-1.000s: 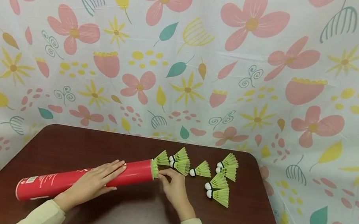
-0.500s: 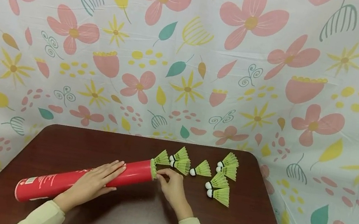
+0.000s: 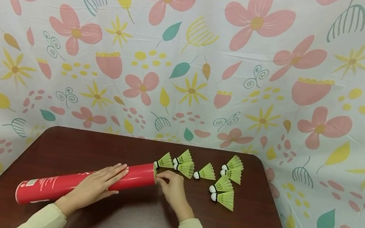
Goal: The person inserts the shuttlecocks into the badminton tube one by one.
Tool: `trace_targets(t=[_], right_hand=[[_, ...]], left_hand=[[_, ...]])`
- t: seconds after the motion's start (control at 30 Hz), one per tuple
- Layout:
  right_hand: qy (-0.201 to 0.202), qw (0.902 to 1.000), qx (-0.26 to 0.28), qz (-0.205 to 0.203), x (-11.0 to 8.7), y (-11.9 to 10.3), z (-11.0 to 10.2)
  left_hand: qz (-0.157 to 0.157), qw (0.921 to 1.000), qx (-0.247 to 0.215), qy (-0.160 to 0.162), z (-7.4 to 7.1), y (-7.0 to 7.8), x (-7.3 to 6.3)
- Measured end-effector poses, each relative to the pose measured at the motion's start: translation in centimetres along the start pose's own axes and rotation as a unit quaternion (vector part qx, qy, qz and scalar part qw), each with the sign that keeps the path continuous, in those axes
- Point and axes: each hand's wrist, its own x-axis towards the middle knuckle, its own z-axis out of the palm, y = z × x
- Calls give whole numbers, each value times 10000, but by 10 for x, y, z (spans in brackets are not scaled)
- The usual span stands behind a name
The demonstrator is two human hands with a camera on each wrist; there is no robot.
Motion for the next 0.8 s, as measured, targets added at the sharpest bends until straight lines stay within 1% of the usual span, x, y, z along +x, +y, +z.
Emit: trace_targets(t=[0.07,0.27,0.33,0.43,0.57,0.63,0.8], right_hand=[[-35,10000,-17,-50,0,0,1],[-10,9988,-120,-470,1,-1,5],[-7,9984,-136,-555,1,0,5],[-59,9985,-127,-524,2,1,4],[-182,9994,-9,-282,3,2,1],[-228,9995,14,-227,4,3,-1],[-289,9996,-37,-57,8,7,-6]], left_hand=[[18,10000,-15,32,1,0,-1],[-5,10000,16,-36,2,1,-1],[6,10000,59,-35,2,1,-1],[-1,10000,78,-5,2,0,-1],[-75,10000,47,0,1,-2,-1],[-89,9999,49,22,1,-3,-2],[-6,9999,24,126,2,-5,-2]])
